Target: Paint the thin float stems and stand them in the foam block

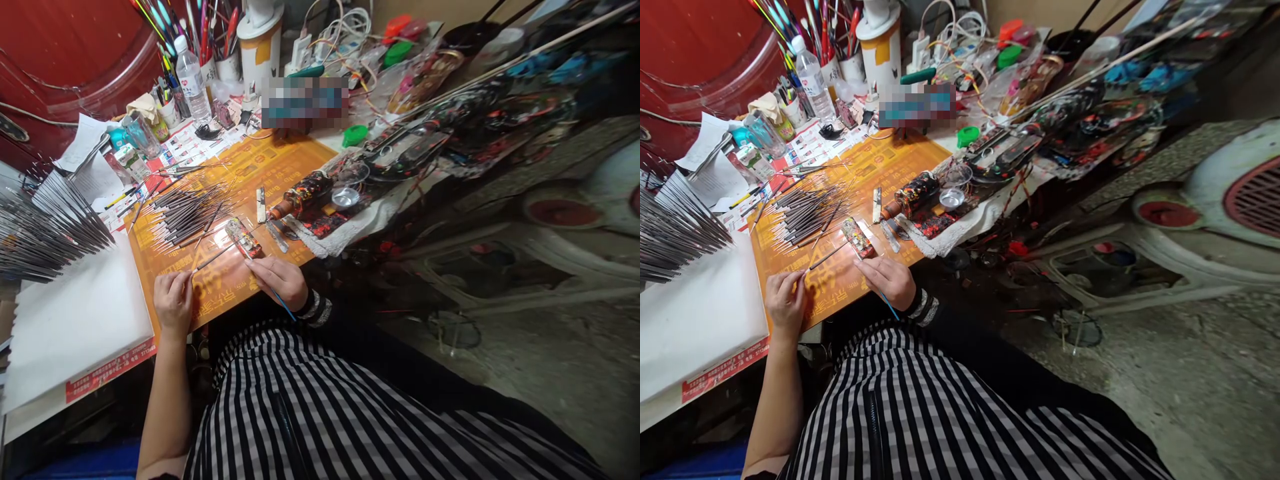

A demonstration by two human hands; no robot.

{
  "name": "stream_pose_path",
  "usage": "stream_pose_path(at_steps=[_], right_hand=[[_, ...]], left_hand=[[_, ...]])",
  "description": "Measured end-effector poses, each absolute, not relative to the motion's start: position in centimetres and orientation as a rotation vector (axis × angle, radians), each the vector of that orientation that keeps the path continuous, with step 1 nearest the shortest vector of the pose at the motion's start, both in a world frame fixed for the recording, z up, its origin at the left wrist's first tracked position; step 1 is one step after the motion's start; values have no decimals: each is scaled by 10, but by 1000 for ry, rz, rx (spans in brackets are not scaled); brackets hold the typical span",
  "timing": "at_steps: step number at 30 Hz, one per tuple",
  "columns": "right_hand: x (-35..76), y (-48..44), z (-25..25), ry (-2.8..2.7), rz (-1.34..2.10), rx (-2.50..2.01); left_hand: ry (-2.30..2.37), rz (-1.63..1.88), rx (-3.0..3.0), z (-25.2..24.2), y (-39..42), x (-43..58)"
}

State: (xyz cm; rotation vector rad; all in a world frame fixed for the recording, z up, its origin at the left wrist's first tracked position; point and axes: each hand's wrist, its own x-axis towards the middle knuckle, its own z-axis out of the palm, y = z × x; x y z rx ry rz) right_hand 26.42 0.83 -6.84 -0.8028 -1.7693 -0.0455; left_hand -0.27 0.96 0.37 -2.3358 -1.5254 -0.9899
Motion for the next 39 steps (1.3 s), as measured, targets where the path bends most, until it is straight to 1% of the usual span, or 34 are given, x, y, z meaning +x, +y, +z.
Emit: stream_pose_path(at_steps=[4, 10, 20, 30, 39], right_hand=[[265, 8, -69, -1787, -2, -835], [264, 8, -67, -1787, -114, -841], [264, 7, -70, -1799, -21, -868], [261, 11, -63, -1764, -146, -820], [262, 10, -61, -1766, -153, -792]], left_hand=[[-1537, -985, -2336, 3, 10, -4], [-1510, -996, -2345, 2, 10, -4], [-1537, -982, -2338, 3, 10, -4], [-1510, -1004, -2341, 4, 10, -2], [-1460, -1026, -2355, 5, 10, -2]])
